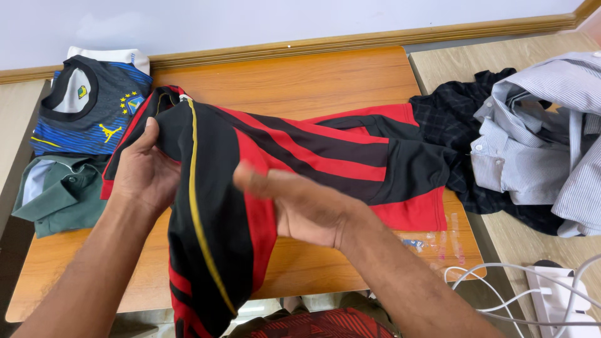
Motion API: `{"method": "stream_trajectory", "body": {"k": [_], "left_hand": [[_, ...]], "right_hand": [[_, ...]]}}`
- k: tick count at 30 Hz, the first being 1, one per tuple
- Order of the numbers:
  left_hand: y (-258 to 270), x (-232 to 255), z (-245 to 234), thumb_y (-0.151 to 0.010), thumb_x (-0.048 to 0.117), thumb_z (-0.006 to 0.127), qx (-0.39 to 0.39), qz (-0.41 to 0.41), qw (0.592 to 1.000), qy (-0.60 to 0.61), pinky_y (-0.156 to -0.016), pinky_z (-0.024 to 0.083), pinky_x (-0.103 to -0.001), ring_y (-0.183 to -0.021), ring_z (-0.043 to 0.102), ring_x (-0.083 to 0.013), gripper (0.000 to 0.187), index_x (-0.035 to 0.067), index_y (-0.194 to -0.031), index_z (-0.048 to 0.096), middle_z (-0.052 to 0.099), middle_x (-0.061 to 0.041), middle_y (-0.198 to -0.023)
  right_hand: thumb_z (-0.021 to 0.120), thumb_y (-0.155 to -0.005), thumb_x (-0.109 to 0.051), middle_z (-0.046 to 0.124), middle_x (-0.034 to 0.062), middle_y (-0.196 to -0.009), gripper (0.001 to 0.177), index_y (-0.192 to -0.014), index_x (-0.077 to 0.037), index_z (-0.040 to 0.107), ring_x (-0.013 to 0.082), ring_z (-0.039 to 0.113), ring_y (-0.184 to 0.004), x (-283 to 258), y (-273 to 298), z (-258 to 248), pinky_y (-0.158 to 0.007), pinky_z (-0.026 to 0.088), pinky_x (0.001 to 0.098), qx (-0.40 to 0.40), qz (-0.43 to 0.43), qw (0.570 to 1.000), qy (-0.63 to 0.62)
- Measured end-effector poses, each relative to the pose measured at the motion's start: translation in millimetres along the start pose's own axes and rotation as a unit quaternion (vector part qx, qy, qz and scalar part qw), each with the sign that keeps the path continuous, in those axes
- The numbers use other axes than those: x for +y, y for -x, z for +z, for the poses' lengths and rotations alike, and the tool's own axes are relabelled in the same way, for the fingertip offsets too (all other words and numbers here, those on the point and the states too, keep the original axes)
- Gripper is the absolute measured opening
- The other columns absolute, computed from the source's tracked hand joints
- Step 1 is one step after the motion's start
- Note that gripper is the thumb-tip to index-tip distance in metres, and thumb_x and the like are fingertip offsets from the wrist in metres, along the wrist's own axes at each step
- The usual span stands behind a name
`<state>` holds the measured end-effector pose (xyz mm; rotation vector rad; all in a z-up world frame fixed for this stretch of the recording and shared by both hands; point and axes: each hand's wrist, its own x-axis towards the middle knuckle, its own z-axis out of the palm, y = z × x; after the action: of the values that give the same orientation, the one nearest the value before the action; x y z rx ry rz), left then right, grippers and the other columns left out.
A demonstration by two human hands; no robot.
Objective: The person folds a blue and black patterned t-shirt on a wooden table, then folds a red and black striped long-sleeved shirt. The person smooths the fabric, folds sleeves and sides, and stacks the finished items.
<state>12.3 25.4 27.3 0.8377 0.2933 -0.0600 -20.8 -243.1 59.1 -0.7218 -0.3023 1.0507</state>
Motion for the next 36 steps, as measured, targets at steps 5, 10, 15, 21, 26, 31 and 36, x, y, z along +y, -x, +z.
{"method": "stream_trajectory", "body": {"k": [5, 10, 15, 21, 26, 31, 36], "left_hand": [[-5.4, 5.5, -25.2, -0.103, 0.031, 0.051, 0.078, -0.052, 0.991, -0.096, -0.103, 0.054, -0.044, -0.113, 0.069, -0.0262, 0.037, 0.005, -0.125, 0.067, 0.073, -0.011, -0.122], [-0.1, -18.7, -96.2, -0.096, 0.017, 0.057, 0.104, -0.166, 0.882, -0.43, -0.083, 0.058, -0.039, -0.09, 0.072, -0.0235, 0.028, -0.001, -0.113, 0.071, 0.076, -0.014, -0.106], [38.0, -59.6, -181.2, -0.085, 0.02, 0.069, 0.041, -0.338, 0.604, -0.72, -0.084, 0.061, -0.048, -0.083, 0.069, -0.0252, 0.037, -0.001, -0.114, 0.078, 0.073, -0.018, -0.103], [66.7, -73.2, -180.7, -0.079, 0.036, 0.073, 0.132, -0.341, 0.786, -0.498, -0.105, 0.046, -0.041, -0.12, 0.066, -0.0225, 0.073, 0.009, -0.144, 0.057, 0.067, -0.008, -0.13], [54.2, -84.3, -137.5, -0.077, 0.059, 0.072, 0.189, -0.338, 0.778, -0.494, -0.112, 0.041, -0.047, -0.126, 0.064, -0.031, 0.086, 0.001, -0.14, 0.065, 0.073, -0.014, -0.132], [40.4, -91.3, -129.8, -0.08, 0.052, 0.079, 0.226, -0.312, 0.784, -0.487, -0.109, 0.045, -0.042, -0.122, 0.066, -0.0332, 0.082, -0.008, -0.135, 0.065, 0.073, -0.021, -0.131], [34.5, -83.0, -135.3, -0.088, 0.037, 0.074, 0.242, -0.281, 0.838, -0.401, -0.103, 0.049, -0.038, -0.119, 0.069, -0.0273, 0.067, -0.009, -0.136, 0.062, 0.073, -0.018, -0.133]], "right_hand": [[0.077, -0.082, -0.053, 0.072, 0.0155, -0.124, 0.075, -0.135, -0.003, 0.063, 0.0294, 0.069, -0.108, 49.7, -7.8, 4.7, -0.074, 0.056, 0.0537, -0.048, 0.216, 0.889, 0.401], [0.074, -0.078, -0.058, 0.07, 0.0144, -0.125, 0.068, -0.123, -0.007, 0.07, 0.0302, 0.066, -0.117, 71.3, -18.8, -51.4, -0.097, 0.052, 0.0421, 0.067, 0.254, 0.703, 0.66], [0.08, -0.076, -0.043, 0.077, 0.0162, -0.117, 0.059, -0.12, -0.006, 0.067, 0.0286, 0.075, -0.109, 46.7, 28.8, -150.6, -0.096, 0.059, 0.0384, 0.375, 0.165, 0.699, 0.586], [0.089, -0.076, -0.033, 0.059, 0.0255, -0.132, 0.08, -0.139, -0.004, 0.05, 0.04, 0.059, -0.122, 27.8, 108.1, -230.6, -0.103, 0.05, 0.0456, 0.582, 0.153, 0.516, 0.61], [0.089, -0.078, -0.03, 0.065, 0.0264, -0.125, 0.089, -0.148, -0.004, 0.041, 0.0377, 0.07, -0.097, 20.4, 137.2, -248.1, -0.089, 0.058, 0.0434, 0.656, 0.172, 0.561, 0.474], [0.085, -0.081, -0.015, 0.064, 0.0252, -0.121, 0.09, -0.153, -0.003, 0.031, 0.025, 0.073, -0.076, 5.7, 135.6, -247.4, -0.063, 0.064, 0.0385, 0.711, 0.07, 0.621, 0.323], [0.085, -0.08, -0.006, 0.061, 0.0221, -0.11, 0.088, -0.145, 0.005, 0.026, 0.0297, 0.072, -0.07, -10.4, 133.8, -269.7, -0.051, 0.063, 0.0405, 0.703, 0.035, 0.677, 0.217]]}}
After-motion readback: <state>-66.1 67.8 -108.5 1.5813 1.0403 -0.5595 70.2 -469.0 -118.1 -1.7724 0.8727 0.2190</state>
